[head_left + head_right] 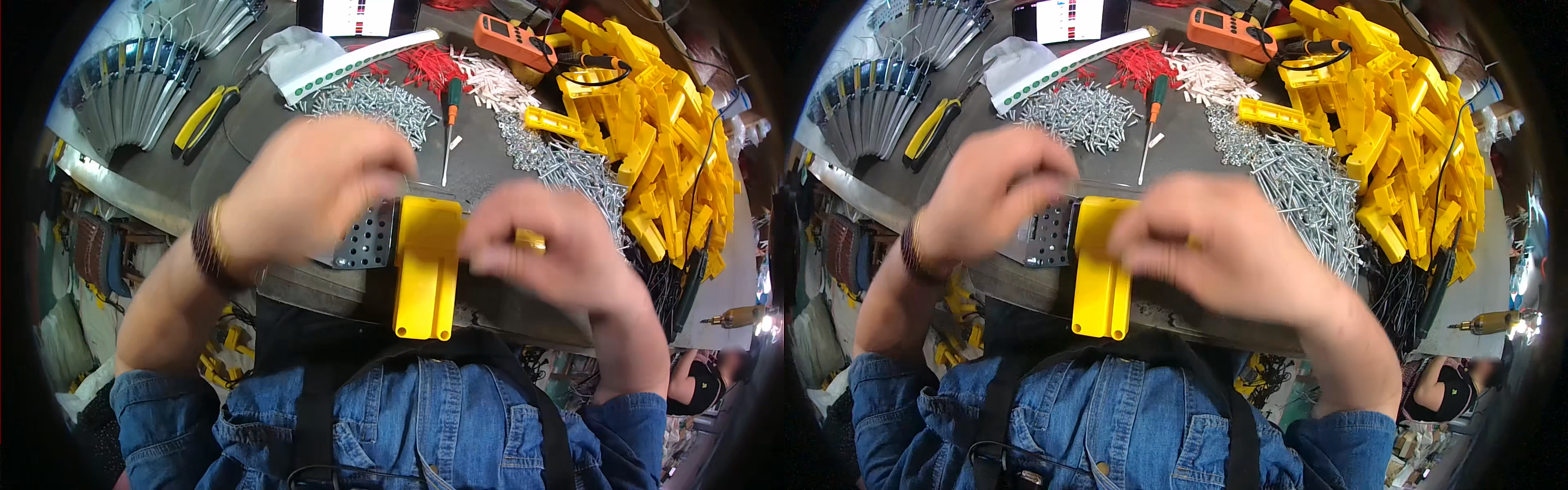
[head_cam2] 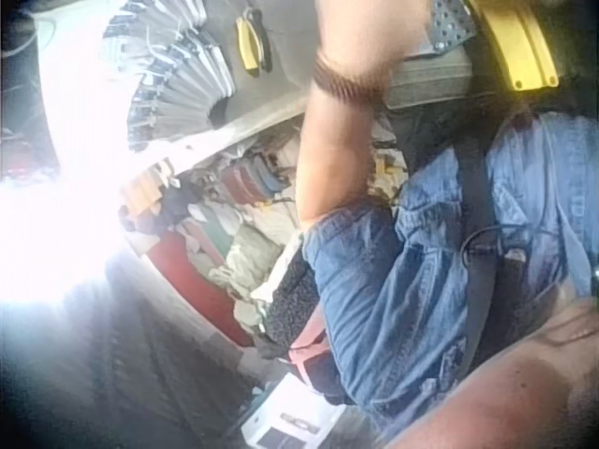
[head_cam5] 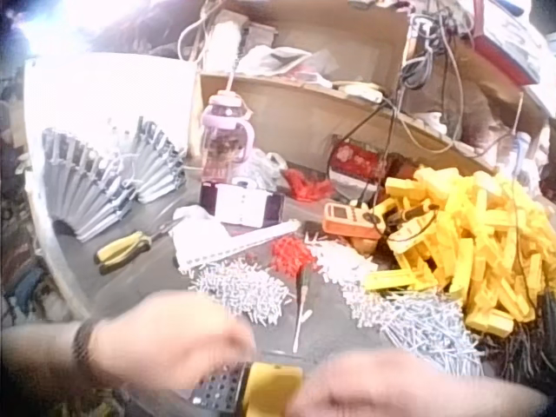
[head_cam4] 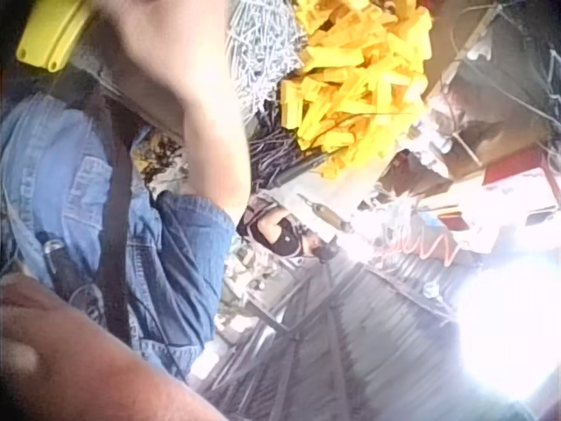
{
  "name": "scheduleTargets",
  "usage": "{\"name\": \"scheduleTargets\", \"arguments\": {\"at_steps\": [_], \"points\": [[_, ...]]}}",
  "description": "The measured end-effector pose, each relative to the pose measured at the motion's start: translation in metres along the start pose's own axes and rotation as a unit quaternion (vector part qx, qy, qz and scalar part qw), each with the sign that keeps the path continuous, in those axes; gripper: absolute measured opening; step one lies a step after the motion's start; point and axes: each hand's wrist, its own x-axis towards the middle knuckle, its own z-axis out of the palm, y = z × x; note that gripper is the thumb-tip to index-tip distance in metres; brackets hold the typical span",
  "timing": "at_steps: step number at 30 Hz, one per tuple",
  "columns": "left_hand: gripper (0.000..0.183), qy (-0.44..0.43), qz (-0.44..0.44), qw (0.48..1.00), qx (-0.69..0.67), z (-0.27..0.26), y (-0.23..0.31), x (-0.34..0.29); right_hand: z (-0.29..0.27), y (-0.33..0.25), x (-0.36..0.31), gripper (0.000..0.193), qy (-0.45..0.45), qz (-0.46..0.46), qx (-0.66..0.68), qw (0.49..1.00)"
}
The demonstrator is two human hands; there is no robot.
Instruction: Soldering wires and assembling yellow plastic housings for electrical components.
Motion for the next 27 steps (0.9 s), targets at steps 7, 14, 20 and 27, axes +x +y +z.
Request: {"name": "scheduleTargets", "arguments": {"at_steps": [7,14,20,27], "points": [[0.024,-0.025,0.178,0.984,-0.011,0.018,0.052,-0.047,0.049,-0.018,-0.041,0.016,0.021,-0.061,-0.012,0.998],[0.029,-0.007,0.156,0.988,-0.001,0.025,0.054,-0.054,0.055,-0.015,-0.045,0.019,0.065,-0.163,-0.116,0.978],[0.029,0.031,0.190,0.981,0.037,0.030,0.050,-0.061,0.054,-0.018,-0.048,0.022,0.074,-0.193,-0.162,0.965],[0.021,0.053,0.196,0.973,0.106,0.010,0.036,-0.051,0.045,-0.016,-0.043,0.023,0.034,-0.201,-0.145,0.968]]}}
